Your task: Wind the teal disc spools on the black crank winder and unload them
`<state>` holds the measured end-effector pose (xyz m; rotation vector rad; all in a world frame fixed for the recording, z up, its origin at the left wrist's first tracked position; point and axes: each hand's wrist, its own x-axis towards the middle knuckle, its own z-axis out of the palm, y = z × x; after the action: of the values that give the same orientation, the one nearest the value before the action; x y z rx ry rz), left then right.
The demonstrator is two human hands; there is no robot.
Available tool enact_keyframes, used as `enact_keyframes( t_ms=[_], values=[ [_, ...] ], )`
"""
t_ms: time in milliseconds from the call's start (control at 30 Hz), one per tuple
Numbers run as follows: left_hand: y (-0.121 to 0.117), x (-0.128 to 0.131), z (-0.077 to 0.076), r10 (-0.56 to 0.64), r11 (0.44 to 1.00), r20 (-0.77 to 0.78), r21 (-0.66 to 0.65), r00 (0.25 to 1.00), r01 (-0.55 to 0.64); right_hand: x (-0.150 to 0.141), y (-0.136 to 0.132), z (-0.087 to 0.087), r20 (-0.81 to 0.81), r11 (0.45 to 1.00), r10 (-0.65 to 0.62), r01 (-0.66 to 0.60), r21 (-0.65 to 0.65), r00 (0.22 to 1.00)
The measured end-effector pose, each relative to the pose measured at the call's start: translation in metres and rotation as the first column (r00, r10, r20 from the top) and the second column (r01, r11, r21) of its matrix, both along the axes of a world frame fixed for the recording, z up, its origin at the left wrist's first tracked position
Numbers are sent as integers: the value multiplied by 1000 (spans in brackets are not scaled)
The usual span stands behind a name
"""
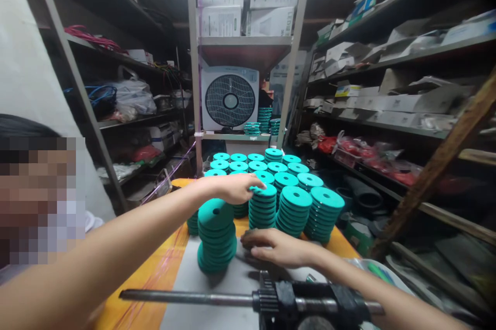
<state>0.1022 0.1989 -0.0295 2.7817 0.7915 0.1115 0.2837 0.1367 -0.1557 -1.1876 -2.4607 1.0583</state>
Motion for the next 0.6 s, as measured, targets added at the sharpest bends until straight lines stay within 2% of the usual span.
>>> enact_keyframes(
  t_ms=[167,267,333,433,600],
  values=[
    [-9,-54,8,130,991,281,-64,951,-117,-7,-3,-7,-17,998,-44,43,-52,999],
    [-17,-91,-1,212,977,402,-100,891,-187,-21,3,-13,-3,1000,-13,13,6,1000],
    [-24,-111,-11,228,974,420,-107,879,-202,-32,10,-19,-19,998,38,-37,52,999],
    [-40,-130,-26,191,981,376,-88,907,-170,-49,21,-35,-83,989,84,-73,133,993],
    [-65,-135,-37,-17,997,324,75,946,-8,-69,34,-57,-204,977,63,-18,215,977]
  ],
)
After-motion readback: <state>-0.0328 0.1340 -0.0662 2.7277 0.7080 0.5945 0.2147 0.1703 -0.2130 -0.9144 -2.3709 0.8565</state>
